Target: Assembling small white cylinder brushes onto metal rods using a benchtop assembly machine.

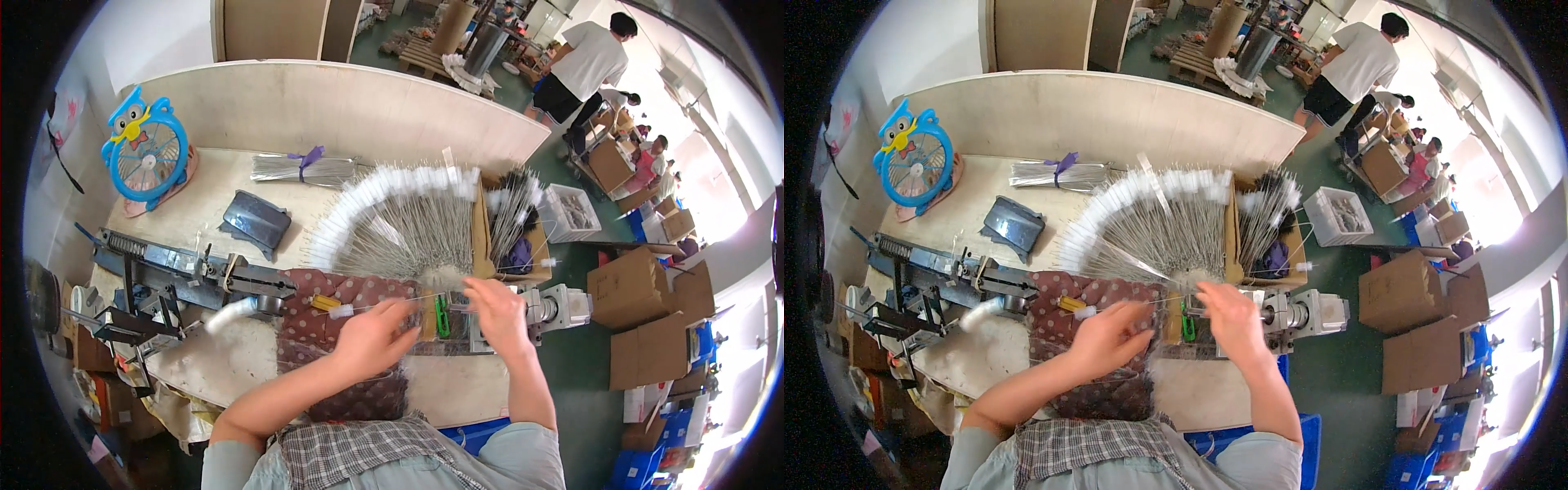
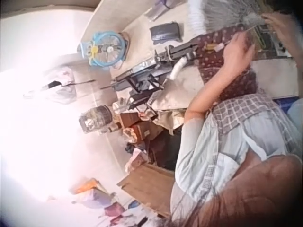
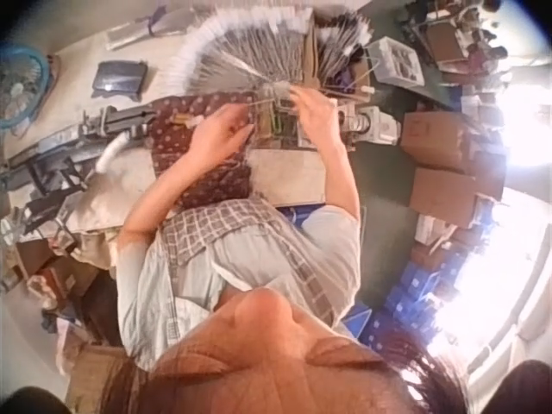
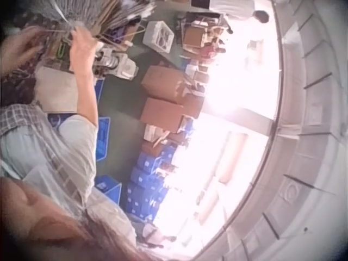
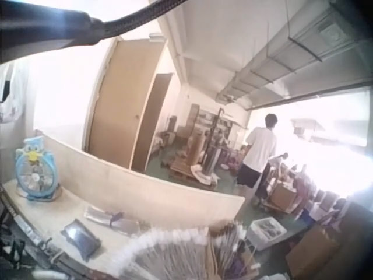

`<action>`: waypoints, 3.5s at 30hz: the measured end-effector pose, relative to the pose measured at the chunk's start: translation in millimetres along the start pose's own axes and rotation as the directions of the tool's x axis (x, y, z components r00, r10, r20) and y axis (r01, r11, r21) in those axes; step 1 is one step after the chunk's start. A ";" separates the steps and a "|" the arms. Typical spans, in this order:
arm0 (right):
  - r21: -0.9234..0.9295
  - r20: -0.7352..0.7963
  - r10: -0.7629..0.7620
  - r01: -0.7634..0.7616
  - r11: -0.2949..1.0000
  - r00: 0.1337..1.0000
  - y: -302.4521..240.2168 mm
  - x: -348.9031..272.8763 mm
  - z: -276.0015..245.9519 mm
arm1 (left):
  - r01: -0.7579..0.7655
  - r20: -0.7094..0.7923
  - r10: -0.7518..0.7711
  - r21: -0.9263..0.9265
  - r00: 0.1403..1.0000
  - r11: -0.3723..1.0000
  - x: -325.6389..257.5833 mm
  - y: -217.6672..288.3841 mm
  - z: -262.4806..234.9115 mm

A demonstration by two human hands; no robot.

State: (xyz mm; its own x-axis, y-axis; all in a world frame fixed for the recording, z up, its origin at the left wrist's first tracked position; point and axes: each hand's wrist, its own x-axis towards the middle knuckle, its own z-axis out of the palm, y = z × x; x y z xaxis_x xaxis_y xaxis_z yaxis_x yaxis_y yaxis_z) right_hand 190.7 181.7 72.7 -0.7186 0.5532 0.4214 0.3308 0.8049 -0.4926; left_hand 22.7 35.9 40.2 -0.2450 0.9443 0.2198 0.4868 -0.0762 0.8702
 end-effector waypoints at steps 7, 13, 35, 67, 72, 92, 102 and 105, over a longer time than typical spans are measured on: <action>-0.065 0.027 0.062 -0.060 0.996 0.998 -3.2 18.0 31.3 | -0.088 0.092 0.028 0.758 0.995 0.647 33.5 -63.9 44.5; -0.124 0.205 0.057 -0.031 0.992 0.977 13.6 14.1 34.1 | -0.220 0.257 0.009 0.810 0.966 0.544 62.4 -59.9 27.6; 0.179 0.251 -0.347 0.309 0.934 0.904 -95.4 71.2 155.7 | 0.005 -0.052 -0.750 -0.997 0.659 0.074 -102.5 -66.1 -86.1; 0.151 0.308 -0.318 0.284 0.947 0.897 -43.3 15.6 183.6 | 0.321 -0.422 -0.818 -0.770 0.391 0.551 -155.5 -123.6 -104.7; 0.127 0.404 -0.288 0.259 0.958 0.868 -48.7 15.9 172.8 | 0.040 -0.329 -0.910 -0.936 0.254 0.350 -212.2 -141.4 -151.2; 0.162 0.182 -0.186 0.157 0.974 0.966 -51.5 43.9 94.8 | 0.157 -0.172 -0.661 -0.900 0.731 0.407 -72.4 -55.0 -34.1; 0.574 0.326 -0.045 -0.160 0.803 0.944 -27.0 30.1 87.0 | 0.221 -0.210 -0.596 -0.794 0.775 0.567 -32.3 -62.2 -6.7; 0.491 0.272 -0.245 0.085 0.867 0.930 -26.9 33.9 81.6 | 0.178 -0.294 -0.638 -0.803 0.712 0.568 -33.8 -58.6 -2.0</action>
State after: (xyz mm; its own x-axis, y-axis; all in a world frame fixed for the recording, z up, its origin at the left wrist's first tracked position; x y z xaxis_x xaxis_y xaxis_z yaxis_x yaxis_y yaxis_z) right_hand 107.5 161.2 38.1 -0.9164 0.2586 0.3056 -0.0745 0.6398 -0.7649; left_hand 0.8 7.8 -17.4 -0.7312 0.6268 -0.2691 -0.4406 -0.1329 0.8878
